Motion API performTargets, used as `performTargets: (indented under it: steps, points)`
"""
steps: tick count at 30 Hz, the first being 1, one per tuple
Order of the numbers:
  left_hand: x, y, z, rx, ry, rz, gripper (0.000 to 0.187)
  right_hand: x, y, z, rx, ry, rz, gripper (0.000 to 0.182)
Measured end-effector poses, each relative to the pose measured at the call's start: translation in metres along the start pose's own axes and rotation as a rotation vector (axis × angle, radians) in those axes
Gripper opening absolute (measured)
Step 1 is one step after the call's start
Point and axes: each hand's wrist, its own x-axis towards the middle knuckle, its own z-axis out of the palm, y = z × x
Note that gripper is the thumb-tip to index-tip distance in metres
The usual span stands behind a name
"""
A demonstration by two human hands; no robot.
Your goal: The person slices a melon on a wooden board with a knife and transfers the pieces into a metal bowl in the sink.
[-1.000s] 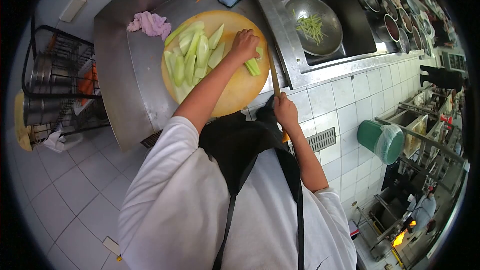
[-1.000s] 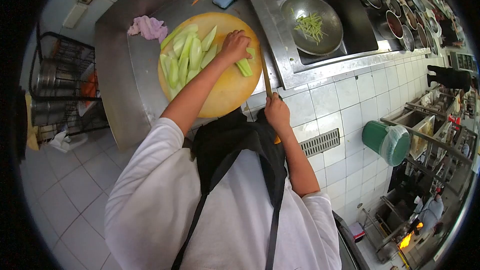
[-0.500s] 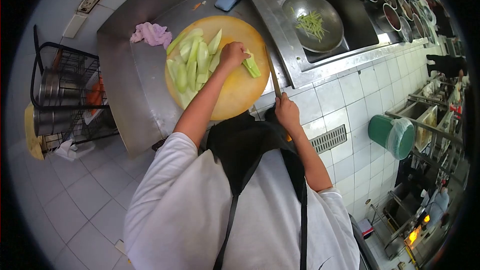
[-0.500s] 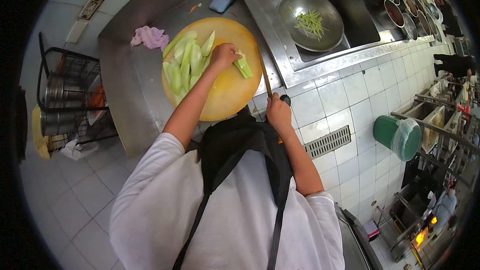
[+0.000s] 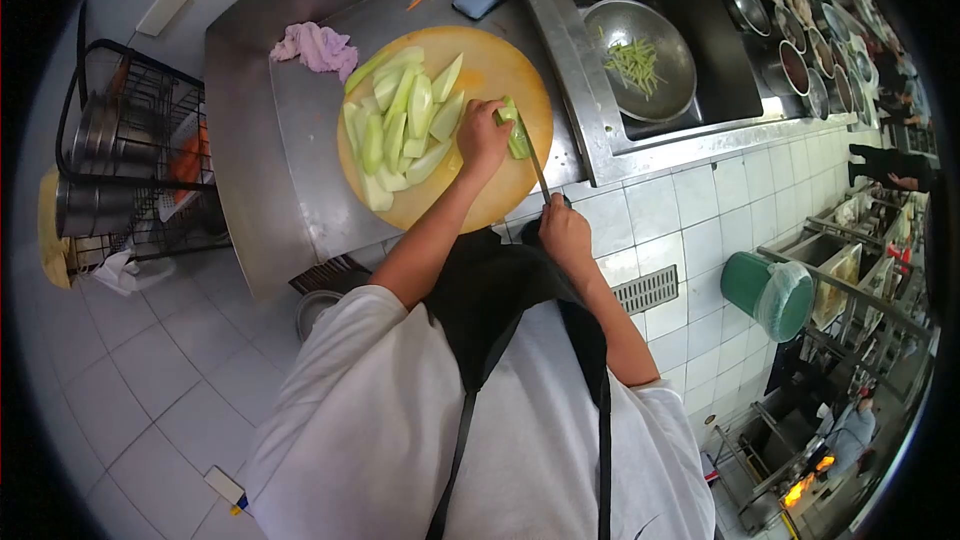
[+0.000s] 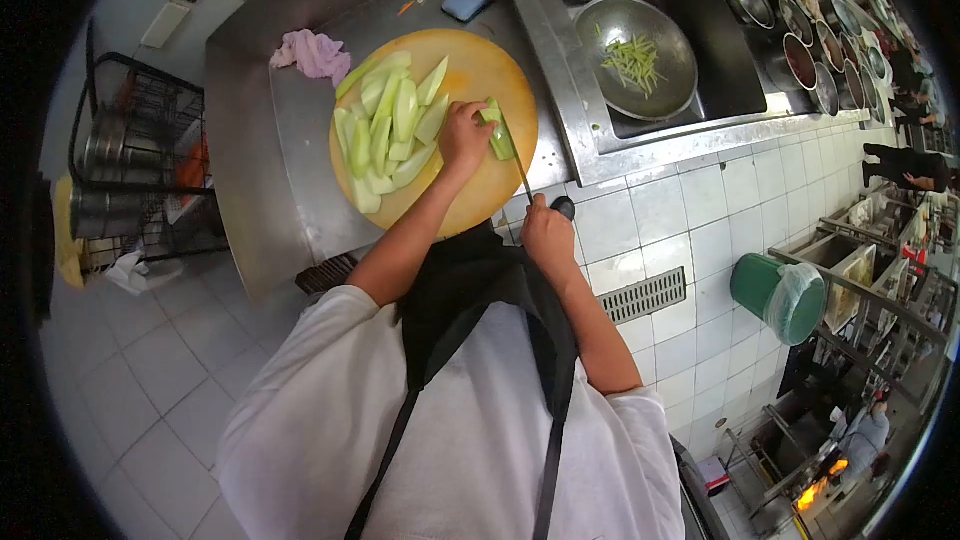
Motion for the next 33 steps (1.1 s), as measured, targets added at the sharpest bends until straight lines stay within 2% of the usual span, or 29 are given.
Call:
performTargets:
  steps: [2,5,8,11,12,15,18,21,24,30,33]
  points:
    - [0.006,0.004,-0.006,-0.004,-0.096,-0.055,0.026,-0.001,-0.001,0.001,0.015,0.019,0.011,0.019]
    - [0.014,0.013,-0.024,-0.216,-0.129,-0.001,0.022,-0.002,0.001,0.0,0.033,0.042,0.038,0.019]
    - [0.008,0.019,-0.037,-0.074,0.051,0.367,0.019,-0.005,0.002,0.001,0.056,0.067,0.043,0.02]
    - [-0.005,-0.002,-0.023,0.052,-0.075,0.539,0.022,-0.006,0.003,0.006,0.088,0.069,0.047,0.02]
    - [-0.012,-0.003,-0.022,0.088,-0.141,0.502,0.025,-0.006,0.003,0.006,0.092,0.076,0.041,0.02]
    - [-0.02,-0.01,-0.02,0.02,-0.069,0.553,0.032,-0.009,0.003,0.006,0.107,0.086,0.041,0.019]
    - [-0.024,-0.011,-0.014,0.003,0.098,0.392,0.042,-0.007,0.004,0.007,0.107,0.07,0.039,0.019]
    - [-0.022,-0.015,-0.004,-0.177,-0.047,0.094,0.044,-0.006,0.006,0.009,0.087,0.055,0.038,0.019]
    - [-0.019,-0.021,0.004,-0.164,-0.008,0.1,0.039,-0.005,0.006,0.007,0.087,0.049,0.036,0.019]
    - [-0.006,-0.031,0.008,-0.302,-0.052,-0.126,0.029,-0.006,0.007,0.005,0.069,0.055,0.005,0.019]
    - [-0.002,-0.021,-0.007,-0.254,-0.124,-0.209,0.022,-0.006,0.008,0.006,0.078,0.066,-0.008,0.019]
